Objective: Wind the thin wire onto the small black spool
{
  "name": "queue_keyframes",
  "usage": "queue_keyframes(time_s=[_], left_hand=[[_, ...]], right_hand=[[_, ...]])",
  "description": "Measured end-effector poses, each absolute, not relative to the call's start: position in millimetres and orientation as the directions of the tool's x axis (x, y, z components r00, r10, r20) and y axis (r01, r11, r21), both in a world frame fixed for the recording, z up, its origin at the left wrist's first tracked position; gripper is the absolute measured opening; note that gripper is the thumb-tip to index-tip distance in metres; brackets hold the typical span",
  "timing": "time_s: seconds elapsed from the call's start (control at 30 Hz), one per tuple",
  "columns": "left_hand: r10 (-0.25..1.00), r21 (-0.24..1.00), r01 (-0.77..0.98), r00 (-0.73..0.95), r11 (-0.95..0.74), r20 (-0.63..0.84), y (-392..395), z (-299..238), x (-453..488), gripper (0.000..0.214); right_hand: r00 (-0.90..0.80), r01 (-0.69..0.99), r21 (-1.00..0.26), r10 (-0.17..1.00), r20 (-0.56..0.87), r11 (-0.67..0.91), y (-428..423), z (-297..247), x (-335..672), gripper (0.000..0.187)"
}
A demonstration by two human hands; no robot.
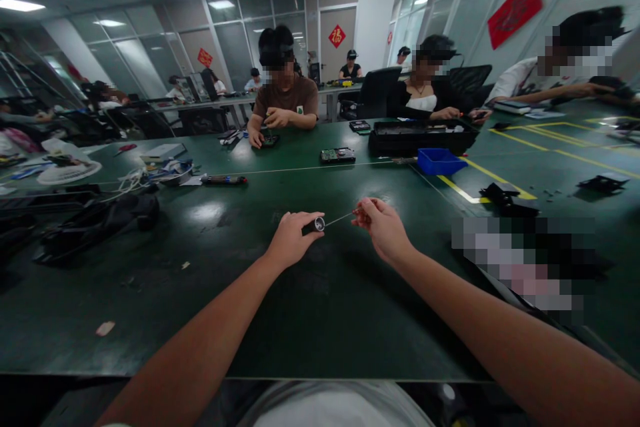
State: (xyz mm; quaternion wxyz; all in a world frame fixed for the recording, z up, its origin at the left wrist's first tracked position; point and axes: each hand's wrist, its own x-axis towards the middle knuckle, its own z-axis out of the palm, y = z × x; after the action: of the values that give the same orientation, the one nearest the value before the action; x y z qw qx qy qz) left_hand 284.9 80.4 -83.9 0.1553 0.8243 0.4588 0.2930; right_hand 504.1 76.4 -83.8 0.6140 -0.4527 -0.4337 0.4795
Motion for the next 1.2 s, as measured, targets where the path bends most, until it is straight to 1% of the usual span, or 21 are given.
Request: queue_keyframes(time_s=[0.23, 0.37, 0.5, 0.63, 0.77, 0.93, 1.2], left_hand=[[0.850, 0.510, 0.679, 0.417, -0.527, 0.322, 78, -86, 287, 0.040], [0.847, 0.493, 0.688, 0.424, -0.532, 0.321, 78, -85, 288, 0.042], [0.844, 0.485, 0.691, 0.432, -0.537, 0.318, 77, -83, 288, 0.040], [0.840, 0.465, 0.700, 0.434, -0.542, 0.325, 78, -85, 287, 0.041], [0.850, 0.447, 0.723, 0.443, -0.527, 0.286, 82, -88, 285, 0.039], [0.865, 0.488, 0.715, 0.409, -0.501, 0.290, 84, -89, 283, 0.037], [0.917, 0.676, 0.619, 0.272, -0.400, 0.293, 86, -89, 281, 0.031]], right_hand=[[0.162, -0.079, -0.971, 0.963, 0.213, 0.228, 72, -86, 501, 0.027], [0.130, 0.045, -0.956, 0.947, 0.295, 0.291, 71, -86, 502, 0.026], [0.106, 0.178, -0.930, 0.933, 0.342, 0.321, 65, -80, 501, 0.025], [0.056, 0.343, -0.866, 0.912, 0.406, 0.364, 58, -72, 499, 0.022], [0.034, 0.485, -0.783, 0.887, 0.461, 0.389, 54, -66, 499, 0.018], [0.067, 0.517, -0.774, 0.884, 0.463, 0.366, 54, -63, 500, 0.018], [0.130, 0.475, -0.802, 0.872, 0.472, 0.363, 58, -72, 502, 0.022]])
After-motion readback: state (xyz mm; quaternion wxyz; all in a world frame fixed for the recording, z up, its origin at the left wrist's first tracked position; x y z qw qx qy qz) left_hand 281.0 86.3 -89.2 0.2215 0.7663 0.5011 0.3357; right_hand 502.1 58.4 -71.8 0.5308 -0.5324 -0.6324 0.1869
